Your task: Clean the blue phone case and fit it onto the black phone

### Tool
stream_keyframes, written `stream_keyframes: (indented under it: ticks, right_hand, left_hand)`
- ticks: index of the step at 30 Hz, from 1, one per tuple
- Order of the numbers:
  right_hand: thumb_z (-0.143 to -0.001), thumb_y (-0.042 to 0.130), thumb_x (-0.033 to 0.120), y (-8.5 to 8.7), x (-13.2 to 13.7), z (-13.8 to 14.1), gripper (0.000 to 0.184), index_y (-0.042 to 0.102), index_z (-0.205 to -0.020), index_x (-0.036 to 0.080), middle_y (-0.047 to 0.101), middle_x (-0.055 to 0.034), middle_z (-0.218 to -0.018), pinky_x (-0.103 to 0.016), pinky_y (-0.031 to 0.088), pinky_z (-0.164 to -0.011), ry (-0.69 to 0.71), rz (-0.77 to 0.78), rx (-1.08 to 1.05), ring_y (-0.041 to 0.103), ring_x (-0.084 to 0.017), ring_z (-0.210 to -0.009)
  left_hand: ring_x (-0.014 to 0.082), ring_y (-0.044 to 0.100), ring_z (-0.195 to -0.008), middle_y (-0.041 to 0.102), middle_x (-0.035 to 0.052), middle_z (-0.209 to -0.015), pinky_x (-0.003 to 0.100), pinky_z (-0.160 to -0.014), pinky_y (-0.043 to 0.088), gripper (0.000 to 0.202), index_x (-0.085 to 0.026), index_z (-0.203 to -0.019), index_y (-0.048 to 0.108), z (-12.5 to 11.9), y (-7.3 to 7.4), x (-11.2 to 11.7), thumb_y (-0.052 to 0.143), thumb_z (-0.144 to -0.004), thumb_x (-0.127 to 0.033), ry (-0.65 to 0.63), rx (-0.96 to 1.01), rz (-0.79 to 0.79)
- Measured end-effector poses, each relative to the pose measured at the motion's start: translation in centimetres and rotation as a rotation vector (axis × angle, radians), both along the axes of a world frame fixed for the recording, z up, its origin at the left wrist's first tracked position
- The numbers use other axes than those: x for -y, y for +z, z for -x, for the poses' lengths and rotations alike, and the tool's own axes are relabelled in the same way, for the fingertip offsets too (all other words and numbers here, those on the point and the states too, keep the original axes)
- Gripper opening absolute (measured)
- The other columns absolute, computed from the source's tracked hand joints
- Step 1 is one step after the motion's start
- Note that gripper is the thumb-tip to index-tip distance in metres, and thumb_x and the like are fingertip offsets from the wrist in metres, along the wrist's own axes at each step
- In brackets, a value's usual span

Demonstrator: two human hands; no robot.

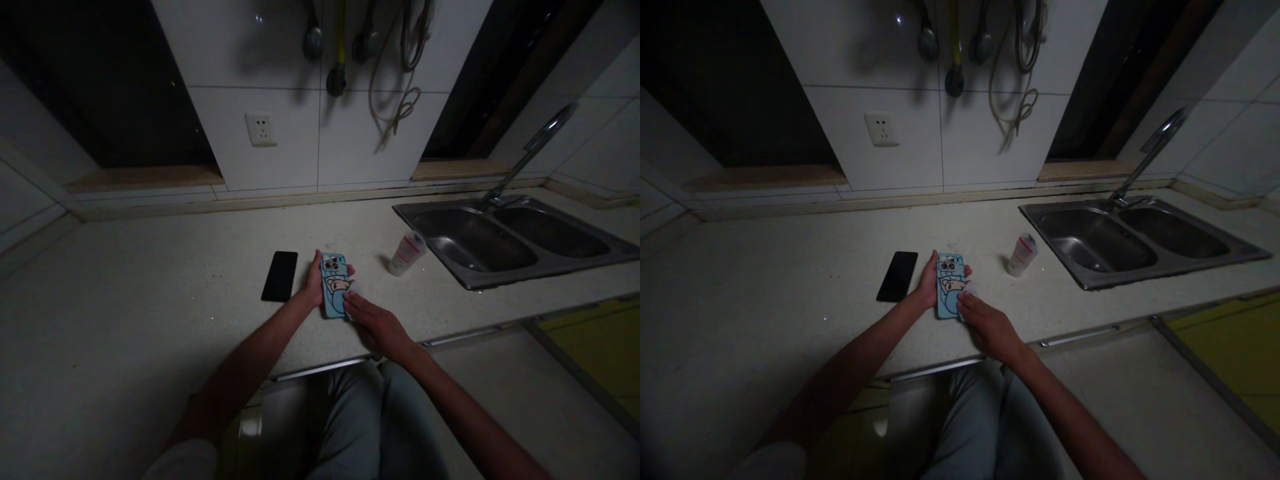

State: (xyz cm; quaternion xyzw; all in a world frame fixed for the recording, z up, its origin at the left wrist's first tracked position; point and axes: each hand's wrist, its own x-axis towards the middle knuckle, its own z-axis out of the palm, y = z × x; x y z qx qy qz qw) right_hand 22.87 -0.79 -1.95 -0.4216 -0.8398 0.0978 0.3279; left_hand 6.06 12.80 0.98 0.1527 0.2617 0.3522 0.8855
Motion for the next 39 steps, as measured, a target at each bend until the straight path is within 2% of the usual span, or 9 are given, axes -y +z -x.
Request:
stream_keyframes:
  ticks: [7, 12, 17, 22, 24, 29, 31, 35, 39]
  right_hand:
    - [-0.094, 0.05, 0.013, 0.4, -3.1, 0.8, 0.052, 0.058, -0.142, 0.029, 0.053, -0.0045, -0.15, -0.052, 0.04, -0.118, -0.212, 0.094, -0.264, 0.05, -0.025, -0.139]
    - [-0.098, 0.053, 0.031, 1.5, -6.0, 1.3, 0.036, 0.068, -0.131, 0.027, 0.062, -0.0055, -0.142, -0.055, 0.044, -0.114, -0.325, 0.177, -0.524, 0.059, -0.028, -0.132]
    - [-0.095, 0.056, 0.036, 3.2, -8.9, 1.5, 0.034, 0.074, -0.12, 0.022, 0.068, -0.0088, -0.134, -0.055, 0.044, -0.114, -0.403, 0.162, -0.638, 0.062, -0.029, -0.127]
    - [-0.094, 0.055, 0.035, 4.9, -10.6, 2.7, 0.036, 0.074, -0.121, 0.02, 0.072, -0.0091, -0.127, -0.055, 0.047, -0.111, -0.483, 0.089, -0.693, 0.066, -0.029, -0.122]
    - [-0.094, 0.054, 0.031, 5.0, -10.6, 3.5, 0.035, 0.073, -0.122, 0.021, 0.071, -0.0082, -0.129, -0.052, 0.048, -0.111, -0.448, 0.039, -0.638, 0.065, -0.027, -0.124]
    - [-0.092, 0.056, 0.018, 4.0, -8.9, 5.6, 0.04, 0.069, -0.129, 0.027, 0.062, -0.0054, -0.142, -0.049, 0.046, -0.114, -0.178, -0.013, -0.264, 0.057, -0.025, -0.134]
    - [-0.094, 0.054, 0.015, 3.3, -7.7, 5.9, 0.044, 0.065, -0.135, 0.027, 0.058, -0.0065, -0.146, -0.049, 0.044, -0.116, -0.147, -0.032, -0.167, 0.051, -0.025, -0.139]
    - [-0.096, 0.052, 0.014, 2.2, -4.7, 5.4, 0.045, 0.061, -0.139, 0.021, 0.059, -0.0114, -0.145, -0.05, 0.045, -0.115, -0.079, -0.111, -0.053, 0.047, -0.027, -0.143]
    - [-0.095, 0.052, 0.012, 1.9, -1.3, 4.7, 0.048, 0.057, -0.142, 0.023, 0.061, -0.0103, -0.144, -0.048, 0.049, -0.113, 0.034, -0.184, 0.012, 0.048, -0.025, -0.142]
  left_hand:
    - [0.0268, 0.074, -0.079, 0.075, 0.0211, -0.09, 0.038, -0.078, 0.058, 0.077, -0.004, -0.104, 0.071, -0.6, -0.2, 0.3, 0.03, -0.097, -0.068, -0.056, -0.018, -0.025]
    - [0.0267, 0.075, -0.082, 0.077, 0.017, -0.093, 0.041, -0.086, 0.057, 0.063, -0.008, -0.113, 0.071, -0.7, -0.1, 0.3, 0.037, -0.099, -0.06, -0.012, 0.011, -0.022]
    - [0.0266, 0.075, -0.082, 0.077, 0.017, -0.093, 0.041, -0.083, 0.058, 0.065, -0.01, -0.113, 0.07, -0.6, 0.7, 0.7, 0.033, -0.1, -0.061, -0.052, 0.015, -0.015]
    - [0.027, 0.075, -0.084, 0.077, 0.0159, -0.092, 0.041, -0.082, 0.059, 0.063, -0.011, -0.113, 0.07, -0.5, 1.0, 1.1, 0.033, -0.1, -0.061, -0.061, 0.037, -0.047]
    - [0.0264, 0.075, -0.086, 0.077, 0.0139, -0.09, 0.04, -0.084, 0.058, 0.055, -0.012, -0.112, 0.07, -0.6, 0.8, 1.1, 0.037, -0.102, -0.054, -0.028, 0.034, -0.048]
    - [0.0228, 0.074, -0.089, 0.077, 0.0119, -0.09, 0.035, -0.091, 0.055, 0.045, -0.012, -0.102, 0.071, -1.1, 0.2, 0.8, 0.038, -0.102, -0.043, 0.162, 0.024, -0.025]
    - [0.0231, 0.073, -0.087, 0.076, 0.0132, -0.089, 0.035, -0.091, 0.055, 0.05, -0.01, -0.098, 0.07, -0.9, 0.1, 0.7, 0.038, -0.102, -0.049, 0.143, 0.015, -0.015]
    - [0.0244, 0.073, -0.077, 0.073, 0.015, -0.08, 0.039, -0.083, 0.058, 0.067, -0.008, -0.094, 0.068, -0.5, 0.2, 0.7, 0.034, -0.098, -0.065, -0.013, -0.062, -0.012]
    - [0.0229, 0.071, -0.071, 0.072, 0.0122, -0.08, 0.039, -0.073, 0.059, 0.063, -0.011, -0.104, 0.066, -0.3, 0.6, 0.8, 0.03, -0.099, -0.063, 0.015, -0.066, -0.047]
